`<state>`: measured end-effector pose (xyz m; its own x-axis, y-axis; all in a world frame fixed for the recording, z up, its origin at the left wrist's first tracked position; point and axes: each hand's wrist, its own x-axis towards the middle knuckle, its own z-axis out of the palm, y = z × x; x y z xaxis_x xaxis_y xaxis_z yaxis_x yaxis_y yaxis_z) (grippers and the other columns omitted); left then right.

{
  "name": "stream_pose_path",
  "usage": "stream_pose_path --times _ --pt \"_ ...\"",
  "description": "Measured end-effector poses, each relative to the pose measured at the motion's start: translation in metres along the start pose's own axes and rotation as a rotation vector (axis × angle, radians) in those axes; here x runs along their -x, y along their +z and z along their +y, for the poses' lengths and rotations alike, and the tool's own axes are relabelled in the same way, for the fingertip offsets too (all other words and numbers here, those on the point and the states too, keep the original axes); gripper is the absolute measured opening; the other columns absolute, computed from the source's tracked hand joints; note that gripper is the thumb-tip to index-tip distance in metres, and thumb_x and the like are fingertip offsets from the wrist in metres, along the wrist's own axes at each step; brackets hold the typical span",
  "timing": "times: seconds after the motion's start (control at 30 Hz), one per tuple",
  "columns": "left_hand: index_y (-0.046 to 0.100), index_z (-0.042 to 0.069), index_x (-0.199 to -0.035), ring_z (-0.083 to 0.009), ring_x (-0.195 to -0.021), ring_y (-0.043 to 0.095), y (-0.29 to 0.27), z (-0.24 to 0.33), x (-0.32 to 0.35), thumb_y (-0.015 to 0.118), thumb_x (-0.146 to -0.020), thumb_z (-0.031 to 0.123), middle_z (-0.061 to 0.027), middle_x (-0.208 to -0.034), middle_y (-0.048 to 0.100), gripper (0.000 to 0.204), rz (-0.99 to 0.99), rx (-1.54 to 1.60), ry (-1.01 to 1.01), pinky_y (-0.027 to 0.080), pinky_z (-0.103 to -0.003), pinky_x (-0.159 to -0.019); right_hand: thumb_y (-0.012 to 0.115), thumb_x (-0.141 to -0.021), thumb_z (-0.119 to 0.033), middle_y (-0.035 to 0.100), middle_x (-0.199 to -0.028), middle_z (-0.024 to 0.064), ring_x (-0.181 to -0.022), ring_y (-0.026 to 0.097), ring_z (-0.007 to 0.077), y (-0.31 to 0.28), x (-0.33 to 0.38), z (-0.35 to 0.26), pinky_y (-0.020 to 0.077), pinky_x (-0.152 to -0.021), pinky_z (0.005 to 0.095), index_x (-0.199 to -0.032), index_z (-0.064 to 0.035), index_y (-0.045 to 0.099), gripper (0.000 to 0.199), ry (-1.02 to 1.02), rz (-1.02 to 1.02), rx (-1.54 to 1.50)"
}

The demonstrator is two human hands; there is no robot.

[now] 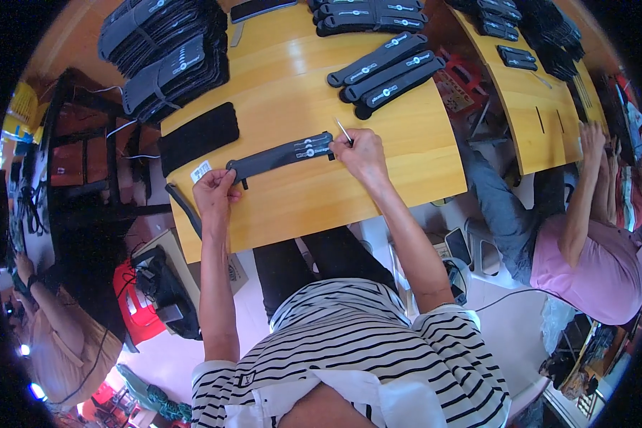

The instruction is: Attaching hardware components and logos to black straps in an assembly line workshop.

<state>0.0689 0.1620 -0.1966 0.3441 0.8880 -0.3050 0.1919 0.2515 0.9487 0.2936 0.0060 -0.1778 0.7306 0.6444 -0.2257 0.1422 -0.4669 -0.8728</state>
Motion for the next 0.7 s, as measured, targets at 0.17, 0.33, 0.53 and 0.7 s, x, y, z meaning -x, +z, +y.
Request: stream_pose_path --times 0.17,0.33,0.53,0.7 --pt "0.059 -0.002 -0.078 -0.0085 -0.042 0.052 0.0003 -0.0014 -0.0008 0.065 -0.078 0.005 -0.0041 -0.060 0.057 0.010 0.012 -0.023 0.000 0.041 -0.019 -0.038 0.068 -0.070 -0.015 0.058 -0.053 0.0065 -0.047 0.053 0.0124 0.0011 -0.0038 0.0089 0.0402 -0.047 0.0277 -0.069 -0.0008 0.065 0.015 0.000 0.018 0.017" --pt "0.059 -0.002 -0.078 -0.0083 -0.042 0.052 0.0005 -0.0017 -0.0015 0.066 -0.079 0.006 -0.0038 -0.059 0.056 0.010 0.019 -0.044 -0.009 0.041 -0.019 -0.038 0.067 -0.073 -0.012 0.056 -0.053 0.0041 -0.047 0.049 0.0099 0.0005 -0.0016 0.0048 0.0375 -0.046 0.0258 -0.068 -0.0003 0.063 0.013 -0.031 0.026 0.044" --pt "0.060 -0.002 -0.079 -0.0080 -0.042 0.052 0.0026 0.0027 0.0010 0.066 -0.079 0.006 -0.0035 -0.059 0.056 0.010 0.026 -0.041 -0.021 0.041 -0.019 -0.038 0.066 -0.075 -0.010 0.054 -0.053 0.0015 -0.047 0.046 0.0063 0.0016 -0.0008 0.0033 0.0346 -0.044 0.0230 -0.068 0.0006 0.062 0.014 -0.045 0.036 0.083" --pt "0.060 -0.002 -0.078 -0.0079 -0.041 0.052 0.0019 0.0026 0.0014 0.065 -0.079 0.007 -0.0035 -0.059 0.057 0.010 0.025 -0.050 -0.010 0.041 -0.019 -0.038 0.067 -0.070 -0.017 0.058 -0.055 0.0083 -0.052 0.057 0.0193 0.0023 -0.0018 0.0047 0.0436 -0.053 0.0321 -0.068 -0.0029 0.065 0.014 -0.013 0.056 0.119"
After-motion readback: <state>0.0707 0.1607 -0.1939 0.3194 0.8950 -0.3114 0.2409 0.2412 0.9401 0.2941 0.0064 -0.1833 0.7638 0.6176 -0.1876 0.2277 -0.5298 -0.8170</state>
